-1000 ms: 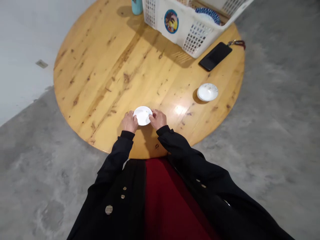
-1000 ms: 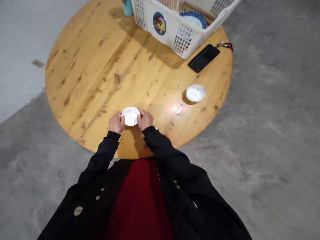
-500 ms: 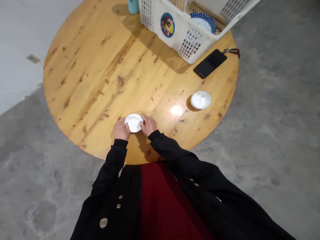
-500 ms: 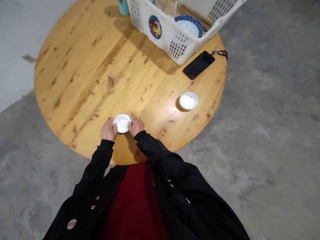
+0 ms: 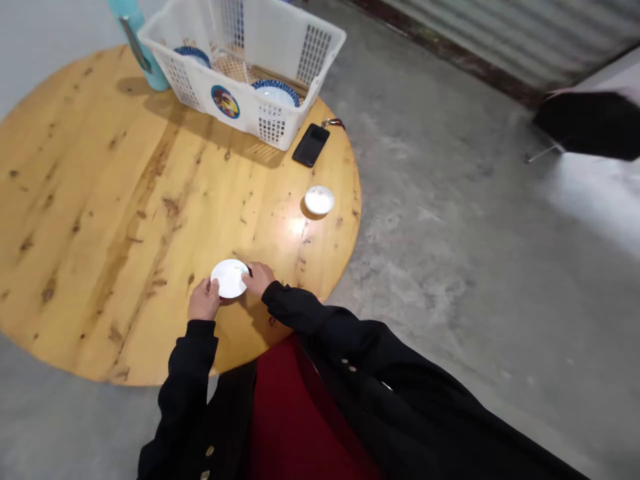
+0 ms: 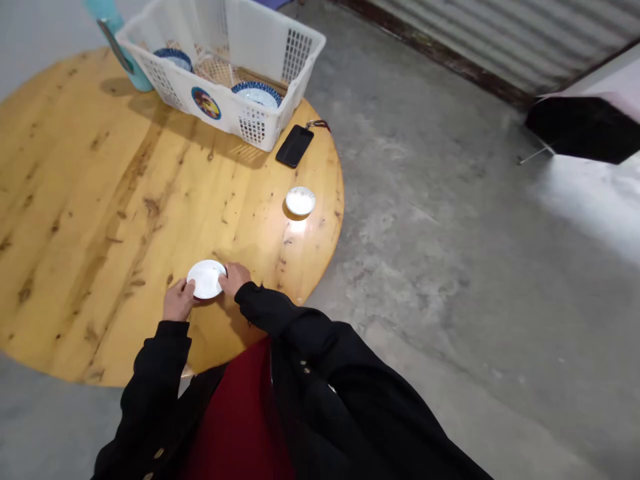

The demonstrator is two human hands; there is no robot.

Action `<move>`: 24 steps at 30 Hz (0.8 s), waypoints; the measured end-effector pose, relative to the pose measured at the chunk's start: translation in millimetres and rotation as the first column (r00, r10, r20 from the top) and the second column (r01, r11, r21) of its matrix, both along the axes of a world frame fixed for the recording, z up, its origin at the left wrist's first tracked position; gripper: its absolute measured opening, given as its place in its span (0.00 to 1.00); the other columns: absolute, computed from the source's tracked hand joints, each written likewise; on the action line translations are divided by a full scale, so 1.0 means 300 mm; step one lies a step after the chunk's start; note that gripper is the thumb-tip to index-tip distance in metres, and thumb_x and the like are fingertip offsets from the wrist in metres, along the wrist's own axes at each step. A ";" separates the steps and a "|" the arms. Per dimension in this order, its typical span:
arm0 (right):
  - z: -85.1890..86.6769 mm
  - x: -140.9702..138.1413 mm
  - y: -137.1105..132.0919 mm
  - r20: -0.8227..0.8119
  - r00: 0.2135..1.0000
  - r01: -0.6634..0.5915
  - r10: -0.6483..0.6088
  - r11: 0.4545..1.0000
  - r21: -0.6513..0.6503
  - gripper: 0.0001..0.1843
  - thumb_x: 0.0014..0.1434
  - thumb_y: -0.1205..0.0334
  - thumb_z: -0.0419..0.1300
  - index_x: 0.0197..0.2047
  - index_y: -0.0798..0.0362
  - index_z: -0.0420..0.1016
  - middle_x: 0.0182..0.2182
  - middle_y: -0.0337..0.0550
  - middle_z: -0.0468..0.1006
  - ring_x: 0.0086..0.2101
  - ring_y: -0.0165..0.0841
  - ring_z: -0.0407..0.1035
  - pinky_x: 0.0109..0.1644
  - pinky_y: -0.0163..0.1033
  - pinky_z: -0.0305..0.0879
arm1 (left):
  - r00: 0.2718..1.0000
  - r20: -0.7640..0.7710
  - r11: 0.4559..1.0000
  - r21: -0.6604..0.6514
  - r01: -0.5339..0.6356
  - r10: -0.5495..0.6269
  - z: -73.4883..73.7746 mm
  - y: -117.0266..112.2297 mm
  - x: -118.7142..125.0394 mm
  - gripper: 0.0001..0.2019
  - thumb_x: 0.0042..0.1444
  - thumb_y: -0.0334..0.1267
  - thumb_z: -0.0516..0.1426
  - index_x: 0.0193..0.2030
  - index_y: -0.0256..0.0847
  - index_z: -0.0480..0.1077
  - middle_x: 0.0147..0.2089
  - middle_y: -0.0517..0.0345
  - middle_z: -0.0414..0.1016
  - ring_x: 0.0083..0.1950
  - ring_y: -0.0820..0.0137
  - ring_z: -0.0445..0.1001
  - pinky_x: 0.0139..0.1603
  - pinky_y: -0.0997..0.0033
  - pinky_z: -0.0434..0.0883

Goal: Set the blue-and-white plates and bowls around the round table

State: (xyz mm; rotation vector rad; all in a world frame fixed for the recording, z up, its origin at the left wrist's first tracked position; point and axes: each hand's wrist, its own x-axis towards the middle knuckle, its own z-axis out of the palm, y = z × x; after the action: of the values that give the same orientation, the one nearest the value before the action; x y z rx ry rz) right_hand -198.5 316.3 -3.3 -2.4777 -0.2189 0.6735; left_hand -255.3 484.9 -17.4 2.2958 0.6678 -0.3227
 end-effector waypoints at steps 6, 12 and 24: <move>-0.038 -0.157 -0.228 0.025 0.947 0.312 -0.321 0.934 0.172 0.09 0.54 0.62 0.55 0.31 0.55 0.75 0.24 0.39 0.71 0.27 0.31 0.62 0.31 0.35 0.53 | 0.967 0.066 0.954 -0.157 0.253 -0.246 0.018 -0.174 -0.033 0.14 0.60 0.46 0.49 0.34 0.40 0.70 0.31 0.55 0.73 0.36 0.65 0.73 0.36 0.69 0.67; -0.055 -0.286 -0.489 0.044 0.836 0.511 -0.547 0.805 0.300 0.11 0.51 0.57 0.54 0.28 0.54 0.74 0.23 0.40 0.71 0.26 0.33 0.63 0.31 0.35 0.59 | 0.899 0.082 0.870 -0.230 0.437 -0.430 0.083 -0.434 -0.043 0.13 0.62 0.44 0.48 0.35 0.40 0.69 0.32 0.57 0.72 0.35 0.68 0.71 0.36 0.71 0.65; -0.020 -0.239 -1.235 0.063 0.790 0.539 -0.610 0.740 0.403 0.20 0.51 0.48 0.55 0.37 0.52 0.82 0.26 0.46 0.79 0.27 0.40 0.71 0.28 0.39 0.69 | 0.884 0.063 0.852 -0.242 0.465 -0.464 0.125 -1.174 0.051 0.10 0.63 0.39 0.49 0.35 0.40 0.69 0.31 0.58 0.71 0.33 0.69 0.71 0.34 0.72 0.65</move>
State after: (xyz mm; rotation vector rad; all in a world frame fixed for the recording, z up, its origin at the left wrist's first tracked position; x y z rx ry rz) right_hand -270.3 -54.2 -9.2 -2.0670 0.3316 0.1040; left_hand -240.1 132.7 20.1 2.1829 0.0453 -0.5945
